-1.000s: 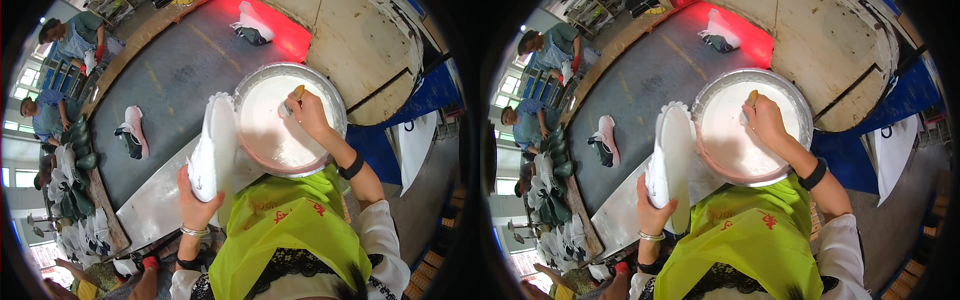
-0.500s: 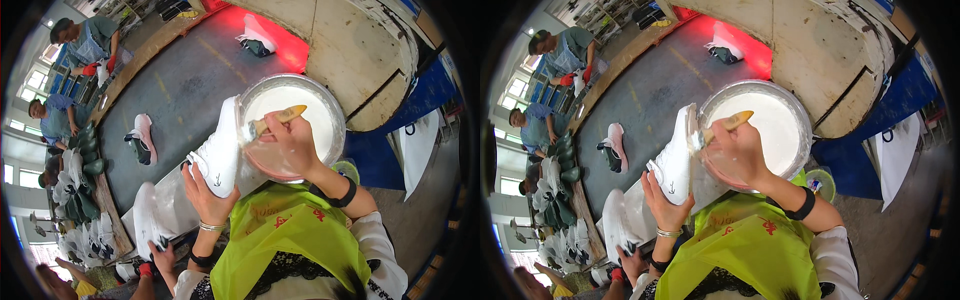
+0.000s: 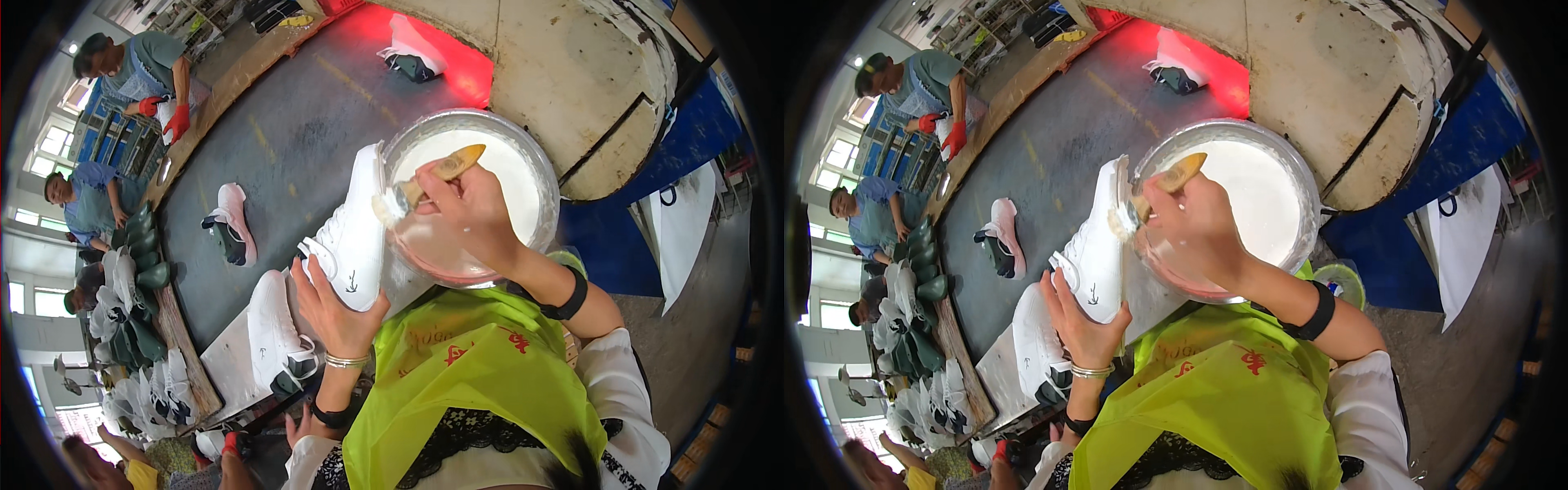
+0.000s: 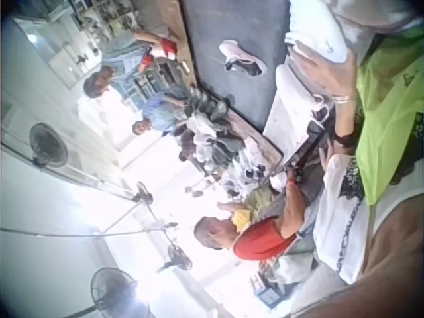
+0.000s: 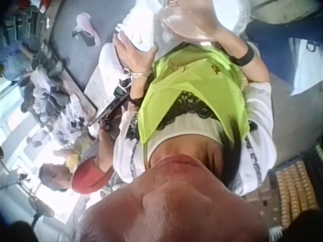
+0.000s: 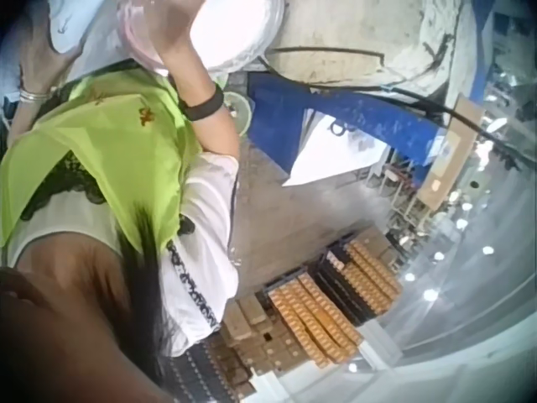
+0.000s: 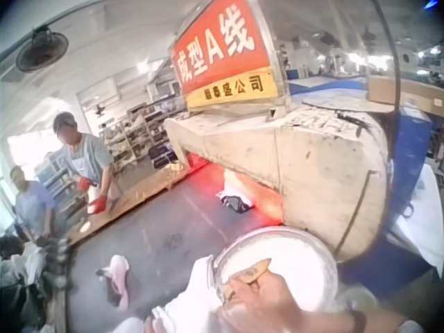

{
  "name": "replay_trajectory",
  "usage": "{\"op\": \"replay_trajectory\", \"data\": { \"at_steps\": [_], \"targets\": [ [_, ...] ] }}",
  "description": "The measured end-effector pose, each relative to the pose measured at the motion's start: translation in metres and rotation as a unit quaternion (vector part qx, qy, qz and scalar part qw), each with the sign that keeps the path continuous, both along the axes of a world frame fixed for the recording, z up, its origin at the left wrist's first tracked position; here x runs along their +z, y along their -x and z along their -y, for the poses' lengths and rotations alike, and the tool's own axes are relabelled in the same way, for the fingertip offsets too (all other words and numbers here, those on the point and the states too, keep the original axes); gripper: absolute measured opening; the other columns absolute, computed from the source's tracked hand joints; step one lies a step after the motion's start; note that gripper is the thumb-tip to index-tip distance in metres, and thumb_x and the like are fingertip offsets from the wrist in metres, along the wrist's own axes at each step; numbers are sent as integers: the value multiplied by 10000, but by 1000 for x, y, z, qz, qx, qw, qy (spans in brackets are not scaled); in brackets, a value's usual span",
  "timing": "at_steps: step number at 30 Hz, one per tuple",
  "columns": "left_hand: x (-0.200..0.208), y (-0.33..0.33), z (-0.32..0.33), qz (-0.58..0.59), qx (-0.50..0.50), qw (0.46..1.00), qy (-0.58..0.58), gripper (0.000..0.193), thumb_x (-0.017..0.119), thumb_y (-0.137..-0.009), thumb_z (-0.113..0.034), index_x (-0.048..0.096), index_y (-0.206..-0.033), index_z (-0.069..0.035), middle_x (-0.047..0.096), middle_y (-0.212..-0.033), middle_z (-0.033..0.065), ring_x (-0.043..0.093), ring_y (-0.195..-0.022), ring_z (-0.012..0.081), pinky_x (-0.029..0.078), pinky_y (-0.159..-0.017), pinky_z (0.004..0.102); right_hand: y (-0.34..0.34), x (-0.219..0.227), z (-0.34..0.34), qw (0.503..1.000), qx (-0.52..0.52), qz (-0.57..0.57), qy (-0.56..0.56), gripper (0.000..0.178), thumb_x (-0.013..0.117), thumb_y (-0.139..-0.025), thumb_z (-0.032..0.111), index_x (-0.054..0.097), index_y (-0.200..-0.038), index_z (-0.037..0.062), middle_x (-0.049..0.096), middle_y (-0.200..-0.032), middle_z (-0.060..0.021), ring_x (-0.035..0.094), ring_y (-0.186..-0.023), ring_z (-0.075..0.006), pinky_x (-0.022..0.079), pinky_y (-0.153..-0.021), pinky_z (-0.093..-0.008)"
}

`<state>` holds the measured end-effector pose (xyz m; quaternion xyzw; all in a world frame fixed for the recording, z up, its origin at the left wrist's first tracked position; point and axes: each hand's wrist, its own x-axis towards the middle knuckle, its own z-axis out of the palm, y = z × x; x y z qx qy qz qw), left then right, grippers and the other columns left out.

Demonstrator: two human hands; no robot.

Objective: Applying glue or primer to shoe soles using a brush on a production line.

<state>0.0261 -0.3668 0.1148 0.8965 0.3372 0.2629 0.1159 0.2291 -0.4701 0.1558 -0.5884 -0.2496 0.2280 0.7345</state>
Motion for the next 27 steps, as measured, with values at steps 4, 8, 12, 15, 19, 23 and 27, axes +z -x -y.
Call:
{"op": "replay_trajectory", "data": {
  "at_steps": [4,8,12,15,19,23,27],
  "targets": [
    [-7,3,-5,5,-25,999,20,1023,813,-546,-258,317,-1403,-1,300,-1430,289,333,-1313,457,317,-1064,502,-9,4,5,995,51,33,78,238,571,-960,176,607,-1017,-52,647,-891,-63,630,-800,-98,543,-727,-254],
    [-4,4,-1,10,-50,995,81,1030,823,-538,-274,324,-1393,9,307,-1415,300,346,-1298,460,329,-1058,503,-40,2,-24,995,-39,79,41,228,565,-965,162,607,-1034,-52,658,-904,-73,635,-792,-107,544,-727,-245],
    [-2,3,-1,21,-49,993,101,1011,826,-543,-265,333,-1381,11,307,-1415,301,345,-1306,454,324,-1063,500,-43,-2,-30,992,-75,99,2,218,584,-928,152,615,-969,-60,675,-820,-114,649,-733,-172,522,-666,-310],
    [-7,9,-9,28,-58,993,99,991,825,-557,-262,337,-1376,11,313,-1408,285,359,-1290,436,328,-1059,483,-10,-2,-8,994,-15,107,-20,185,589,-912,131,619,-966,-44,674,-858,-112,651,-777,-190,525,-677,-319],
    [-6,8,-17,55,-74,959,269,919,810,-592,-250,373,-1354,20,417,-1334,226,450,-1209,318,366,-1023,410,2,0,9,938,79,339,13,161,606,-887,119,617,-988,-6,648,-905,-109,639,-819,-174,522,-695,-323],
    [4,7,-12,102,-78,890,437,867,786,-637,-214,383,-1359,44,539,-1233,164,542,-1103,211,423,-965,335,-31,12,-18,982,92,163,5,161,604,-894,129,630,-968,-12,664,-894,-119,638,-764,-169,510,-699,-292],
    [7,5,-12,132,-85,855,495,907,783,-648,-195,341,-1394,70,553,-1234,148,558,-1089,207,437,-951,320,-51,7,-31,968,22,244,44,183,564,-933,129,652,-1002,-16,664,-954,-82,616,-805,-136,484,-728,-267]
  ]
}}
